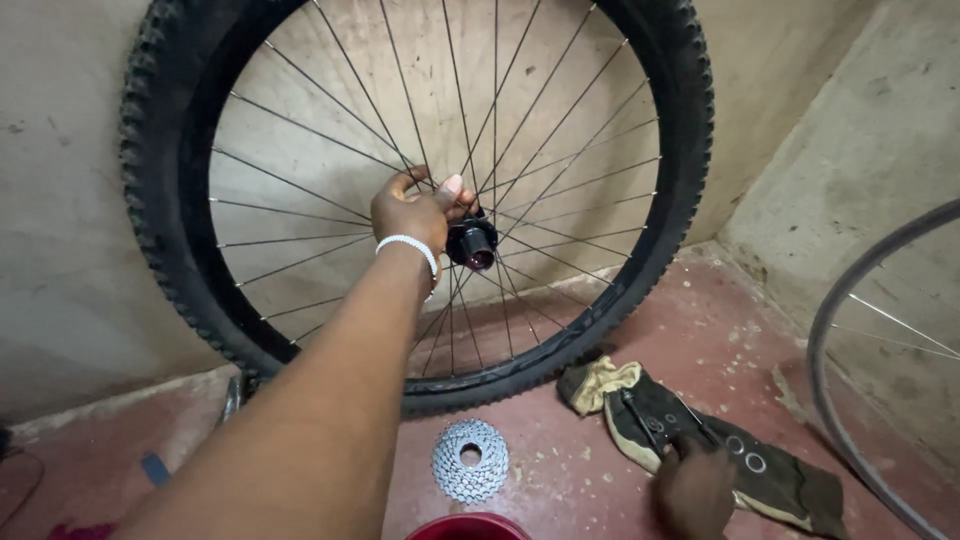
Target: Applying grease to a bicycle wheel hub and adjusting internal components with a tool.
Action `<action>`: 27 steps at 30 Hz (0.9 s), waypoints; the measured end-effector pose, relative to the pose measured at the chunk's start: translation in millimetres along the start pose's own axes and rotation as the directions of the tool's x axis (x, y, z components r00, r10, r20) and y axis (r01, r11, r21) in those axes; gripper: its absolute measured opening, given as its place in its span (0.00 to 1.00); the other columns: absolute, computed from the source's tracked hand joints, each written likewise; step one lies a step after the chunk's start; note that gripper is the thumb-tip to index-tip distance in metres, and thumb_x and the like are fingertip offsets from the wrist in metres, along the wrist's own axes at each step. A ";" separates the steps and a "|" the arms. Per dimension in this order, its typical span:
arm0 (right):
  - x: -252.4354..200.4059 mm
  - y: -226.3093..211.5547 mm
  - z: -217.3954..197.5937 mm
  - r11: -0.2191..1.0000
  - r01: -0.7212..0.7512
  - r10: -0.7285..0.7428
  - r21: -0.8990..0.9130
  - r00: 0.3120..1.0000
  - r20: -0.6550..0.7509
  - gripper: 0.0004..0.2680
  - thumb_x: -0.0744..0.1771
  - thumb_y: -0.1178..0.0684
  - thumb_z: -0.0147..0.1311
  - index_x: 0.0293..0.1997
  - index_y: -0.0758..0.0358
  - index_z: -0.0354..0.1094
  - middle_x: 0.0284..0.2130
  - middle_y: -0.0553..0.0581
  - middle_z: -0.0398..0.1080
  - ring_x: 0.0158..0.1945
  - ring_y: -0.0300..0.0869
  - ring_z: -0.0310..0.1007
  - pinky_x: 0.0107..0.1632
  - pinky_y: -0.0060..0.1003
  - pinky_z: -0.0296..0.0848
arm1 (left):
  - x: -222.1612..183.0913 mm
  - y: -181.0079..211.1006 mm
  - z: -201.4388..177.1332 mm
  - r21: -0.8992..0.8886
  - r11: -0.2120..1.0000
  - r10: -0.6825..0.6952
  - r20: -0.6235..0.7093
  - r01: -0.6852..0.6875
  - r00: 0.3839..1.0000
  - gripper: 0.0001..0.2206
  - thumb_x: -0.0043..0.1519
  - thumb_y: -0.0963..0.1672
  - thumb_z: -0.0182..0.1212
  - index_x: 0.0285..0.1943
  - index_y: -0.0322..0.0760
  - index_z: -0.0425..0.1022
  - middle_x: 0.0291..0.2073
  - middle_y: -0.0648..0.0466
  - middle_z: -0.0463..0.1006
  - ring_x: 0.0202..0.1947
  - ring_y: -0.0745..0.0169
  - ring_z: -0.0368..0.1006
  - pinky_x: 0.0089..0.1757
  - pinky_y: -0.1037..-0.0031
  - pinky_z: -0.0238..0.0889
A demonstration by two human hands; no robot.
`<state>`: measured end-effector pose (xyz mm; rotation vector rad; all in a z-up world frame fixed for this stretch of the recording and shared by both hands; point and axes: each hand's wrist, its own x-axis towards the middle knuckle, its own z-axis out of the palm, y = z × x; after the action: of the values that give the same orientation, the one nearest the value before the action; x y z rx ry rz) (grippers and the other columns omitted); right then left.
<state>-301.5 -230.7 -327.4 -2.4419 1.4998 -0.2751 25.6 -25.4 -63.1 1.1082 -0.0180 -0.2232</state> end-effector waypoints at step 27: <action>35.5 -5.8 6.2 0.959 0.093 -0.068 -0.268 0.993 0.100 0.13 0.67 0.40 0.50 0.48 0.52 0.77 0.51 0.61 0.73 0.53 0.57 0.73 0.51 0.52 0.77 | 9.8 -6.1 -1.7 0.045 0.998 0.050 0.013 -0.051 0.999 0.17 0.62 0.35 0.62 0.59 0.30 0.64 0.28 0.45 0.79 0.23 0.60 0.75 0.29 0.76 0.70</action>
<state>-278.8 -259.2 -330.6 -2.6911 1.4870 0.0301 34.3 -28.3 -70.2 1.1500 -0.0620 -0.1848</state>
